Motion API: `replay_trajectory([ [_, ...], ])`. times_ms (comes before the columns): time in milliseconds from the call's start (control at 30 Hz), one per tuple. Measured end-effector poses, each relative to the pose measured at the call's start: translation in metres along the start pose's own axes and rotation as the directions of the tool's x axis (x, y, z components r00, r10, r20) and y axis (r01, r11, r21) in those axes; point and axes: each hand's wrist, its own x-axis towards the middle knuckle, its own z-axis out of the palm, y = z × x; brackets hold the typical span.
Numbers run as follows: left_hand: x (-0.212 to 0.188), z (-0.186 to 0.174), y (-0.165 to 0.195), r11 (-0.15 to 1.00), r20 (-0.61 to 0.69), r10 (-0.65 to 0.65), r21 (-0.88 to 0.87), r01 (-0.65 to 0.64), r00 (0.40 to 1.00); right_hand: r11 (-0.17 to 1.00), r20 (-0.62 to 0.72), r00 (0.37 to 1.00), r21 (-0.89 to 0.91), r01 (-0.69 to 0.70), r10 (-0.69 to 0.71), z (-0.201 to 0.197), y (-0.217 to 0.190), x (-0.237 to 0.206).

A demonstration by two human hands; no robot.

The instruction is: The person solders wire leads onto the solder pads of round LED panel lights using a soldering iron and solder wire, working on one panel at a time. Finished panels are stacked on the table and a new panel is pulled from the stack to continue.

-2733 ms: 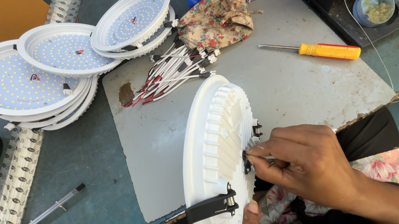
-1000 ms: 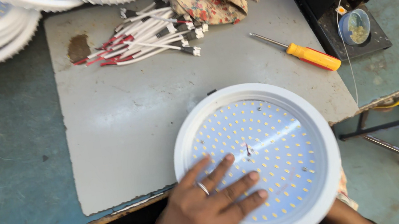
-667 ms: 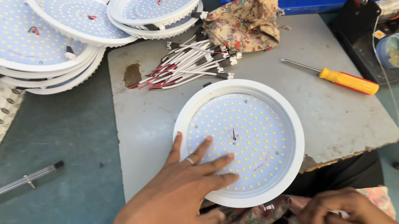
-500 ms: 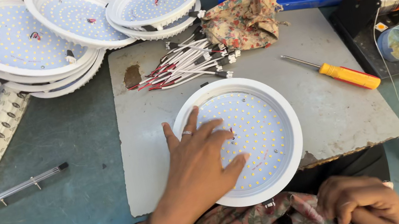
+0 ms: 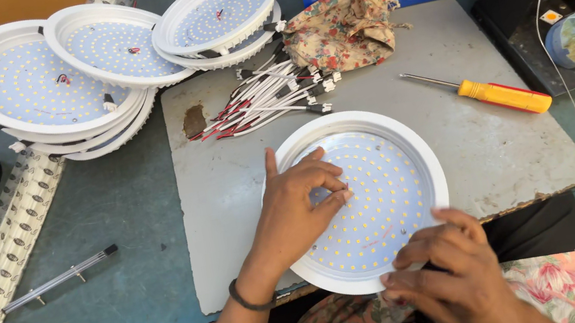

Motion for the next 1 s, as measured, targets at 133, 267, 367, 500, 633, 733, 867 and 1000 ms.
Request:
replay_trajectory([
  [133, -0.001, 0.018, 0.015, 0.956, -0.129, 0.019, 0.293, 0.020, 0.991, 1.000, 0.011, 1.000, 0.013, -0.009, 0.009, 0.005, -0.001, -0.012],
  [267, -0.003, 0.030, 0.019, 0.918, -0.203, -0.057, 0.375, 0.131, 0.978, 1.000, -0.007, 1.000, -0.019, -0.016, 0.016, 0.011, -0.004, -0.015],
  [367, -0.003, 0.029, 0.015, 0.939, -0.183, -0.015, 0.336, 0.077, 0.983, 0.999, -0.027, 1.000, -0.039, 0.000, -0.001, 0.016, -0.009, -0.015],
  [500, -0.005, 0.025, 0.012, 0.969, -0.067, -0.028, 0.241, 0.044, 0.997, 0.998, -0.010, 0.999, -0.032, 0.047, -0.048, 0.022, -0.008, -0.018],
  [633, -0.009, 0.019, 0.008, 0.990, -0.013, 0.037, 0.140, -0.035, 0.999, 0.996, -0.004, 0.997, 0.055, 0.073, -0.073, 0.022, -0.002, -0.022],
  [733, -0.010, 0.018, 0.005, 0.989, -0.024, 0.062, 0.138, -0.058, 0.998, 0.992, 0.006, 0.997, 0.100, 0.072, -0.073, 0.021, 0.001, -0.025],
  [867, -0.011, 0.021, 0.001, 0.978, -0.028, 0.060, 0.201, -0.053, 0.998, 0.993, 0.032, 0.997, 0.097, 0.067, -0.070, 0.022, -0.003, -0.024],
  [1000, -0.013, 0.025, -0.002, 0.958, -0.061, 0.050, 0.286, -0.031, 0.997, 0.997, 0.041, 0.998, 0.054, 0.051, -0.054, 0.025, -0.012, -0.023],
])
